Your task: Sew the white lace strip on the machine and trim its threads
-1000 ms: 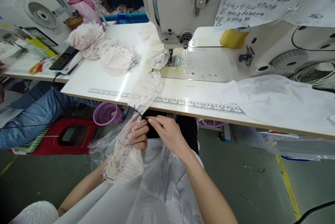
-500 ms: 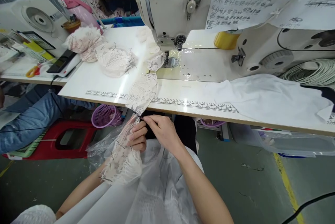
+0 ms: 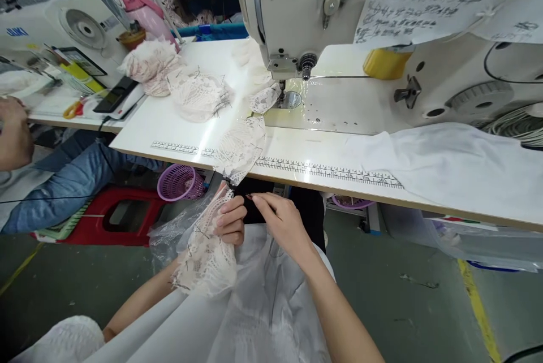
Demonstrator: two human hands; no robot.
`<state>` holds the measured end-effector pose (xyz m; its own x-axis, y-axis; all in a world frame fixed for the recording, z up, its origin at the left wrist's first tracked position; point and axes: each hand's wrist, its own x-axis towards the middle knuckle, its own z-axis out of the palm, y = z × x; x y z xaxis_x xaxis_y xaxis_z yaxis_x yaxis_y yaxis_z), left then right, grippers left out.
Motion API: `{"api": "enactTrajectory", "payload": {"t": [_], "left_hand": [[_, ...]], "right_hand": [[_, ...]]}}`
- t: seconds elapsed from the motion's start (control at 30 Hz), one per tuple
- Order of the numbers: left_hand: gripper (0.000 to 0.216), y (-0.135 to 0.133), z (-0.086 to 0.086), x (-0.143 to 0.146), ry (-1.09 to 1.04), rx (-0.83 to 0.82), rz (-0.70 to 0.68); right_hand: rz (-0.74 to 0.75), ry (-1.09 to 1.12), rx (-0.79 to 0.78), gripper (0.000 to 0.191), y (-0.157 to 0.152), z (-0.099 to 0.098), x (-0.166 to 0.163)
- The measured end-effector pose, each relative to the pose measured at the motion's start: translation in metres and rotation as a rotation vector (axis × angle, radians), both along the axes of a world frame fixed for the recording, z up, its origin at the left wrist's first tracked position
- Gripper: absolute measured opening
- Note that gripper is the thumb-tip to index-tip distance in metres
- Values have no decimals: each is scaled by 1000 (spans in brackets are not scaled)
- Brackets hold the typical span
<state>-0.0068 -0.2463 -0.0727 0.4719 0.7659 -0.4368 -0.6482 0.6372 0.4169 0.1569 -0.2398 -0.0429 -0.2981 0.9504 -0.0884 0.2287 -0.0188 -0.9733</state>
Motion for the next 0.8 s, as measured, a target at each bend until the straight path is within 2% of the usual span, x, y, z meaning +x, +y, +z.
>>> {"api": "enactTrajectory", "payload": {"t": [0.1, 0.17, 0.23, 0.33, 0.37, 0.43, 0.5, 0.57, 0.67, 0.8], "left_hand": [[75, -2, 11, -6, 155, 148, -141], [81, -1, 24, -16, 391, 336, -256], [78, 0, 38, -27, 622, 489, -290], [32, 0, 54, -37, 907, 629, -155], [25, 0, 56, -36, 1068, 701, -80], [29, 0, 52, -31, 1428, 845, 90], [46, 3, 42, -23, 1647, 880, 230], [49, 9, 30, -16, 1678, 885, 262], [31, 21, 19, -9, 1578, 916, 308], [25, 23, 21, -9, 1647, 939, 498]], "right_hand": [[-82, 31, 19, 31, -11, 2, 9], [-181, 30, 80, 26, -15, 6, 16], [-275, -3, 157, 25, -16, 11, 21], [-340, -43, 244, 31, -11, 17, 26], [-344, -50, 278, 32, -9, 18, 25], [-332, -63, 368, 29, -4, 20, 22], [-300, -83, 446, 27, 3, 21, 15], [-261, -116, 499, 34, 14, 21, 8], [-163, -284, 569, 60, 33, 24, 0], [-48, -423, 601, 72, 57, 35, -4]]}}
